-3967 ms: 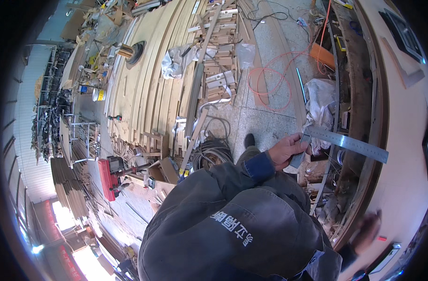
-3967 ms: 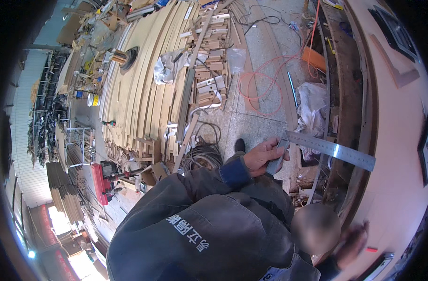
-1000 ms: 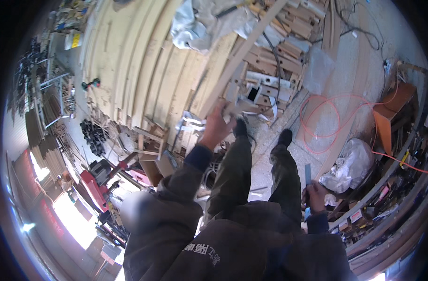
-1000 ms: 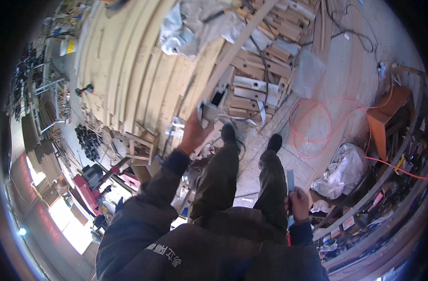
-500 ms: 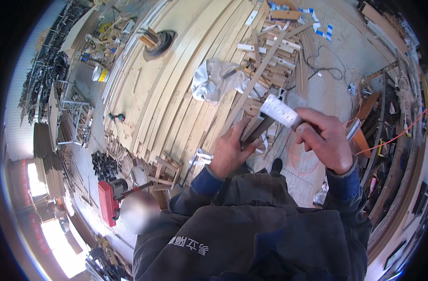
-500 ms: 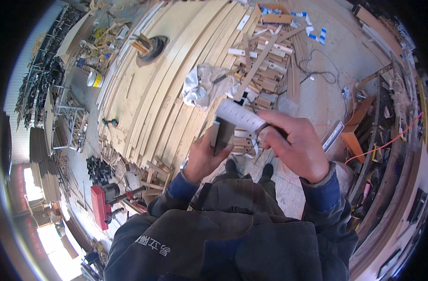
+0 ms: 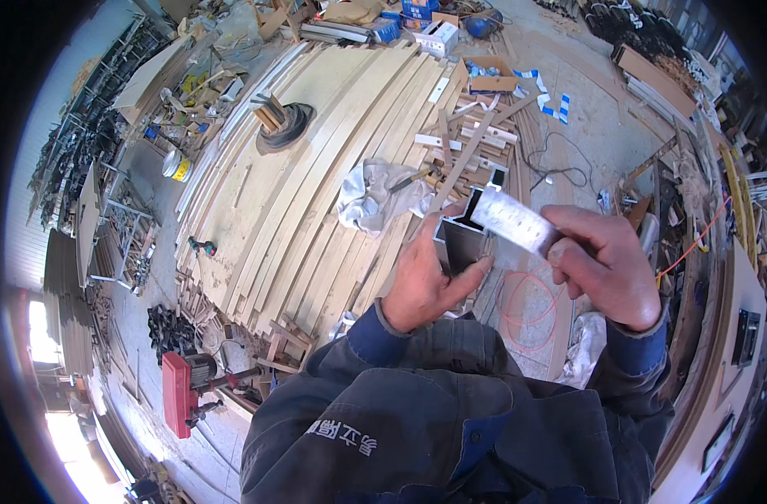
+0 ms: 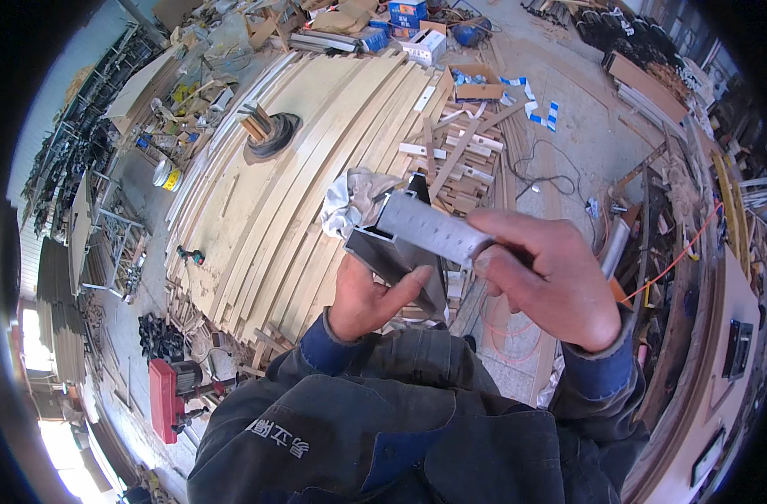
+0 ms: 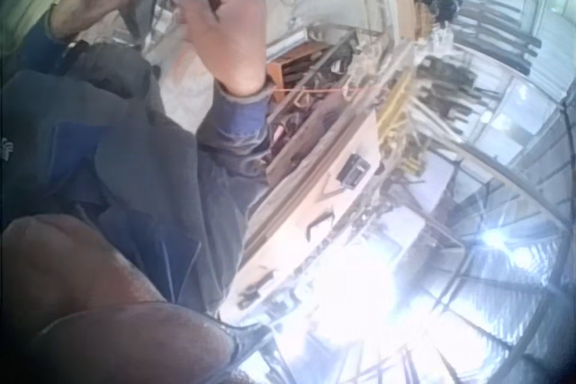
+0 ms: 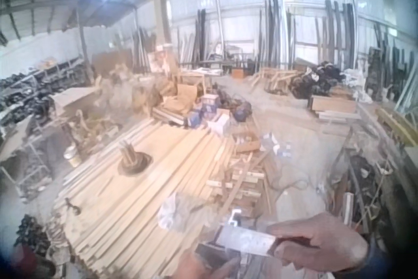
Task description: The person uses a metal ruler and a red pencil to draw straight lines on a large sheet of light-colored board. They reposition the ruler multiple times to create parallel lines and then lift the board to inspect the markings.
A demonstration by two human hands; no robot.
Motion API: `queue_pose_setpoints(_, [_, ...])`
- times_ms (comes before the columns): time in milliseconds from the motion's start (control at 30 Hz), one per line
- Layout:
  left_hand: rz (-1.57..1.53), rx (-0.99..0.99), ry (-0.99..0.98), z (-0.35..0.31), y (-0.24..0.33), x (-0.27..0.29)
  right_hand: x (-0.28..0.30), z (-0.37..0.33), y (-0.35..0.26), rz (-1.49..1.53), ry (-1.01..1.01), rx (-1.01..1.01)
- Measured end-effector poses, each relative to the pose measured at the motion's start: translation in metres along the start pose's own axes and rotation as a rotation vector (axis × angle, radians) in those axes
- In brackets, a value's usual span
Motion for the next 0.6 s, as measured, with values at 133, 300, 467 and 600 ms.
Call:
queue_pose_setpoints(133, [0.028, -0.169, 0.06, 0.004, 0.03, 0.019, 0.014, -0.011, -0.026, -0.035, 0.103, 0.035])
queue_pose_setpoints(300, [0.081, -0.399, 0.212, -0.002, 0.059, 0.038, 0.02, -0.012, -0.047, -0.114, 0.085, 0.077])
queue_pose_setpoints(467, [0.057, -0.491, 0.214, -0.009, 0.064, 0.04, 0.016, -0.02, -0.058, -0.137, 0.096, 0.094])
queue_pose_setpoints(600, [0.072, -0.423, 0.162, -0.01, 0.063, 0.041, 0.008, -0.024, -0.072, -0.233, 0.039, 0.055])
Point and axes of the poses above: each hand's wrist, its own z-axis towards the middle knuckle, its own x-axis out of the back of the hand, y = z × x, the point moved 8 cm from there along z, towards the middle knuckle, and after that the axes turned 6 degrees about x, right-handed, at the moved point
